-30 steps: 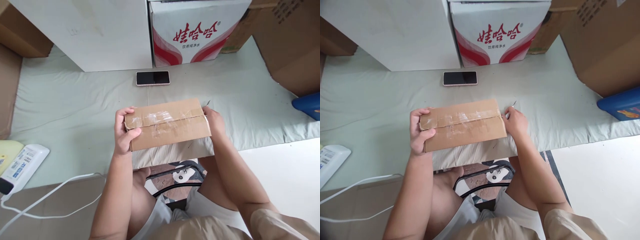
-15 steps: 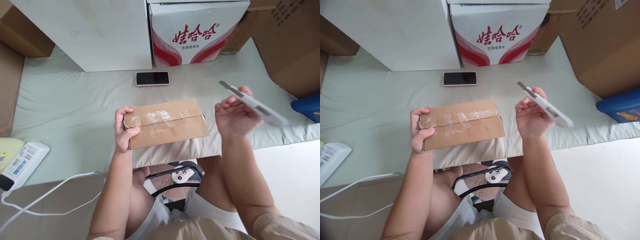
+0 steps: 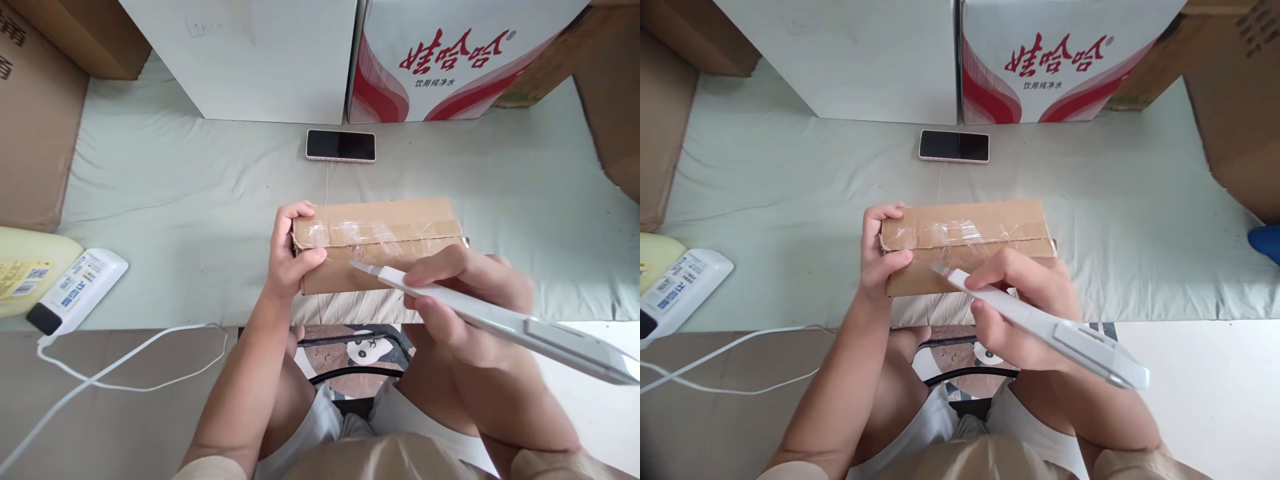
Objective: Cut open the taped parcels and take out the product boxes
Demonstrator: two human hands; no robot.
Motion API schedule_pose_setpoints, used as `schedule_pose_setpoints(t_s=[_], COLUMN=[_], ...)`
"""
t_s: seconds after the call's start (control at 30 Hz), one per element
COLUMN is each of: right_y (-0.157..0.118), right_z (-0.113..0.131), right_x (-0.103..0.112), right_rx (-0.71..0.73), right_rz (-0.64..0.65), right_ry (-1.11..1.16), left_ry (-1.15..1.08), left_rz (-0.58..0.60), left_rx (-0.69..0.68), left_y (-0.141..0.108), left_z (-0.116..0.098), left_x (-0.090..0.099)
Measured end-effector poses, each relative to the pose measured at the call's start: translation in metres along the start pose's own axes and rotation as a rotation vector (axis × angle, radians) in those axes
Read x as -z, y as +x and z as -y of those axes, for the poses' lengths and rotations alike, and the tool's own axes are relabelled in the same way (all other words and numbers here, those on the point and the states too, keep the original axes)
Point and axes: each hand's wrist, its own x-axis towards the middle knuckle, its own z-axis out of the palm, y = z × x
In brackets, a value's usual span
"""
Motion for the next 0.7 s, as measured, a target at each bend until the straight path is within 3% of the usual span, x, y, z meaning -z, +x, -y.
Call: schedule_pose_setpoints(t_s=[0.4, 0.7], right_y=[0.0064, 0.0034], right_z=[-0.0036, -0.0066], right_x=[-0.0067, -0.006], right_rx=[-0.063, -0.052], right_rz=[0.033, 0.033], right_ry=[-0.188, -0.181], left_ry=[0.032, 0.005], left_rz=[0.033, 0.026], left_rx=[-0.015, -0.001], left_y=[-0.0021, -0.0008], left_z=[-0.0005, -0.0004], left_x=[-0.0006, -0.0007])
